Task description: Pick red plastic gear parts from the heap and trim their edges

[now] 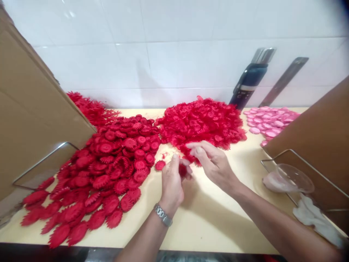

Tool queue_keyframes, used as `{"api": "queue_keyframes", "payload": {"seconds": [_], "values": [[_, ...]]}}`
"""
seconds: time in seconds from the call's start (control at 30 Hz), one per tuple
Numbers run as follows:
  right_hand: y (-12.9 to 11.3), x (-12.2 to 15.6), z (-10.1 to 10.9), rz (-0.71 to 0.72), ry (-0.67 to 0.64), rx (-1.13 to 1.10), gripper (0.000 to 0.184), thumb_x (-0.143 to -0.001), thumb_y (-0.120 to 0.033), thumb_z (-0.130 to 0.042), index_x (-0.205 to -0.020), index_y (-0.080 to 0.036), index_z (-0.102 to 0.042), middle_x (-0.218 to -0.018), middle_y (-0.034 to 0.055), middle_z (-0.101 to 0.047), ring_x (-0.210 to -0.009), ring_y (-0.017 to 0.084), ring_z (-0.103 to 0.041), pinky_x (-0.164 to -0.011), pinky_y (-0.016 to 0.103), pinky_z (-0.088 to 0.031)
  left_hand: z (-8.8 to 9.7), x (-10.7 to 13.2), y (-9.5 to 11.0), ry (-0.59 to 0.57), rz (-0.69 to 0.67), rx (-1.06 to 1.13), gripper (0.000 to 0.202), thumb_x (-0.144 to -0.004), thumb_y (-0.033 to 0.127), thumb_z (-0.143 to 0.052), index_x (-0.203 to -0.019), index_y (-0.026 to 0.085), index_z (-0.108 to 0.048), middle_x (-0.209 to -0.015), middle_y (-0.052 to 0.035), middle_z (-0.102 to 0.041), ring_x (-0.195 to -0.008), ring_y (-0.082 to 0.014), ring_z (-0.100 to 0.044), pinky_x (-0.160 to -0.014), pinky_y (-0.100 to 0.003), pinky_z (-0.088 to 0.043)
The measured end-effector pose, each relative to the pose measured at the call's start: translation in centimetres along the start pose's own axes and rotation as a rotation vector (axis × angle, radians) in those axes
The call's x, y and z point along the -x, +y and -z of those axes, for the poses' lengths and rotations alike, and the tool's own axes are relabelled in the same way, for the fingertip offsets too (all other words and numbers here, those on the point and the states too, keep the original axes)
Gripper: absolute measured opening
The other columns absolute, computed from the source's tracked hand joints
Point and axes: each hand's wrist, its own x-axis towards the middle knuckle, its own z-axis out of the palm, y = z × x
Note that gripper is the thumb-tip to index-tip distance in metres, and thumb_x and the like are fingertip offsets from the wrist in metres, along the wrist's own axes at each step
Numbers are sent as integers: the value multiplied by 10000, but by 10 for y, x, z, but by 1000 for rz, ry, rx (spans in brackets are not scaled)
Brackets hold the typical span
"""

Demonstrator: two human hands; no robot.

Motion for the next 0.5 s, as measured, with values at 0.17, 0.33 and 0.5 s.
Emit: {"api": "queue_keyframes", "payload": {"seconds": [0.17,0.33,0.5], "values": [[-6,-37,-50,-128,-72,-314,420,-904,-440,-336,-1149,-192,-569,-1132,79,-608,-1076,179,-550,-949,358,-429,-12,0,3,9,-94,248,268,-834,374,-507,-1001,210,-637,-998,-29,-669,-1000,-144,-583,-863,-234,-448],[-2,-25,-75,-81,-92,-285,440,-920,-437,-273,-1216,-248,-538,-1339,40,-462,-1270,161,-375,-1102,384,-261,-15,-7,15,60,-74,459,394,-851,447,-442,-1112,201,-606,-1220,-38,-584,-1226,-149,-431,-1026,-232,-324],[1,-7,-78,58,-33,-244,404,-926,-375,-299,-1287,-301,-463,-1347,17,-468,-1254,183,-413,-1018,402,-402,-8,-19,25,-28,-60,470,511,-870,501,-330,-1265,216,-487,-1350,-49,-469,-1287,-143,-350,-1077,-252,-250]]}}
